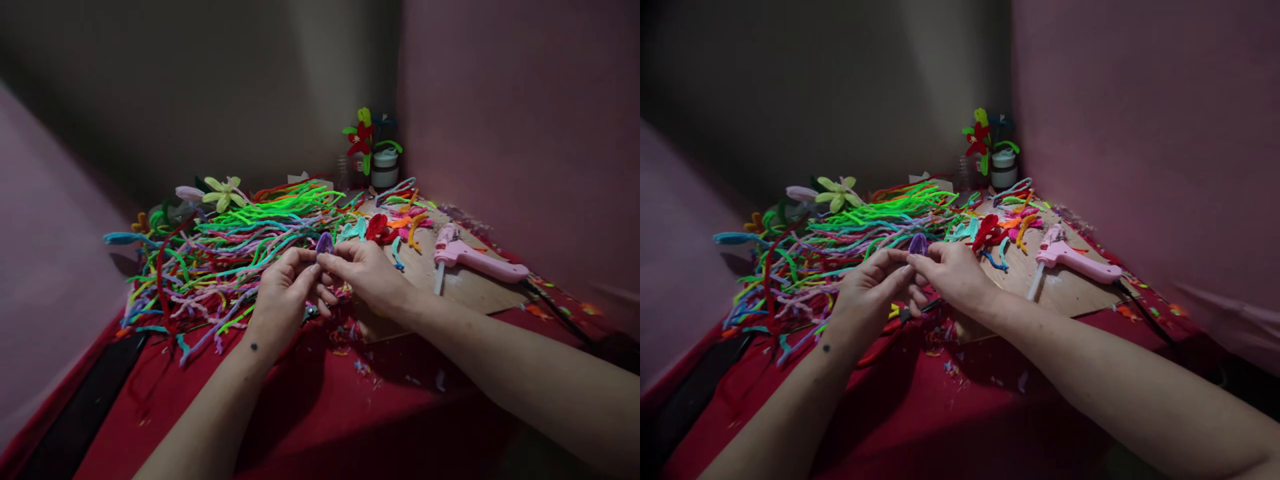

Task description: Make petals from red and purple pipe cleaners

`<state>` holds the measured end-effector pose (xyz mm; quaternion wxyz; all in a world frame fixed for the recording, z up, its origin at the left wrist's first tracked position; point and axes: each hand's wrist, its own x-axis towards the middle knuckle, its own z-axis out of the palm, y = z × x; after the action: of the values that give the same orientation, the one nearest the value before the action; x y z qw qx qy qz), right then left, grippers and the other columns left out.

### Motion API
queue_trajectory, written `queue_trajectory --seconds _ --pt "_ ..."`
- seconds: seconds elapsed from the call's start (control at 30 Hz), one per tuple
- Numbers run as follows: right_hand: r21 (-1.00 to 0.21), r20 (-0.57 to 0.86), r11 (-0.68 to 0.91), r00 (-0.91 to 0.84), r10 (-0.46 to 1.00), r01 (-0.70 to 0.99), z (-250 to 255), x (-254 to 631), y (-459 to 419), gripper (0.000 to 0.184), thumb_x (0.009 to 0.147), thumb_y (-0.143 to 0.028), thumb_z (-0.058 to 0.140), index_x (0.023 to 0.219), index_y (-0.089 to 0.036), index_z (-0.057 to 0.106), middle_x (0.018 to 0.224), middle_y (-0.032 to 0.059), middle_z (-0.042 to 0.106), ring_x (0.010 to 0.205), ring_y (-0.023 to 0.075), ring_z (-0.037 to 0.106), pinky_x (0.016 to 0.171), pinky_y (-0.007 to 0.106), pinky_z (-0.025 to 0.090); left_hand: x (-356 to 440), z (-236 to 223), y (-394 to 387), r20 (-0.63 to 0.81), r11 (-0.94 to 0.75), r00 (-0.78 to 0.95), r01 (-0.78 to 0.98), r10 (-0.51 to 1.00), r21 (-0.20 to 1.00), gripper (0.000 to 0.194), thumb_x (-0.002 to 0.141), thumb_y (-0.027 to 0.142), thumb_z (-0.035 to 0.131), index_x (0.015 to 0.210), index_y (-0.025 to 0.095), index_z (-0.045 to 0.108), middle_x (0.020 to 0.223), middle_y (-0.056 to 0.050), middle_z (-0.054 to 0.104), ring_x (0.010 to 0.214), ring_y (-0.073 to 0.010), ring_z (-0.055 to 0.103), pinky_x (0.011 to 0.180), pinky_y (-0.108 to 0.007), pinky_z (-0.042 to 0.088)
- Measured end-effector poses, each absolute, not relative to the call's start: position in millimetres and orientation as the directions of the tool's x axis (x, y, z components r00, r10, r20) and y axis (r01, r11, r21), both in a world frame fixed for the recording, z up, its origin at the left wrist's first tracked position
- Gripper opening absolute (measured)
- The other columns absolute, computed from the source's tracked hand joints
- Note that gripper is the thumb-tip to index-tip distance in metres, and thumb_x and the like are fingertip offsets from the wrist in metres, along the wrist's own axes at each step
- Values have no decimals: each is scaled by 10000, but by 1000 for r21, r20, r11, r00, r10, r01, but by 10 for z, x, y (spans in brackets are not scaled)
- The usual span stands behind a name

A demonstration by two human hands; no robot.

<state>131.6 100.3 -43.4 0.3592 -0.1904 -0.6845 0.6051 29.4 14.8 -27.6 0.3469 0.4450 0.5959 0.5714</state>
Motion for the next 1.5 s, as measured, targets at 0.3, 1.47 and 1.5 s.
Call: queue_trajectory --seconds 0.3,1.47,1.5 --pt "-944 194 -31 -629 752 -329 -469 1298 1097 241 683 -342 667 593 -137 577 540 -29 522 509 73 445 509 222 360 262 -250 127 -73 113 -259 140 963 984 148 785 288 535 782 167 450 470 8 614 342 -136 562 351 -209 434" --pt "-948 163 -68 -659 734 -310 -463 1280 1049 190 680 -293 664 611 -122 614 518 -17 561 455 65 482 459 208 390 139 -253 156 247 60 -403 614 881 787 129 655 293 678 694 172 657 592 19 574 467 -72 409 414 -173 303" --pt "-944 159 -83 -664 731 -318 -463 1277 1043 170 676 -272 664 617 -121 614 537 -14 571 469 66 492 475 210 400 157 -263 155 199 70 -395 572 897 817 128 675 291 659 682 164 651 590 17 573 467 -71 405 420 -176 303"
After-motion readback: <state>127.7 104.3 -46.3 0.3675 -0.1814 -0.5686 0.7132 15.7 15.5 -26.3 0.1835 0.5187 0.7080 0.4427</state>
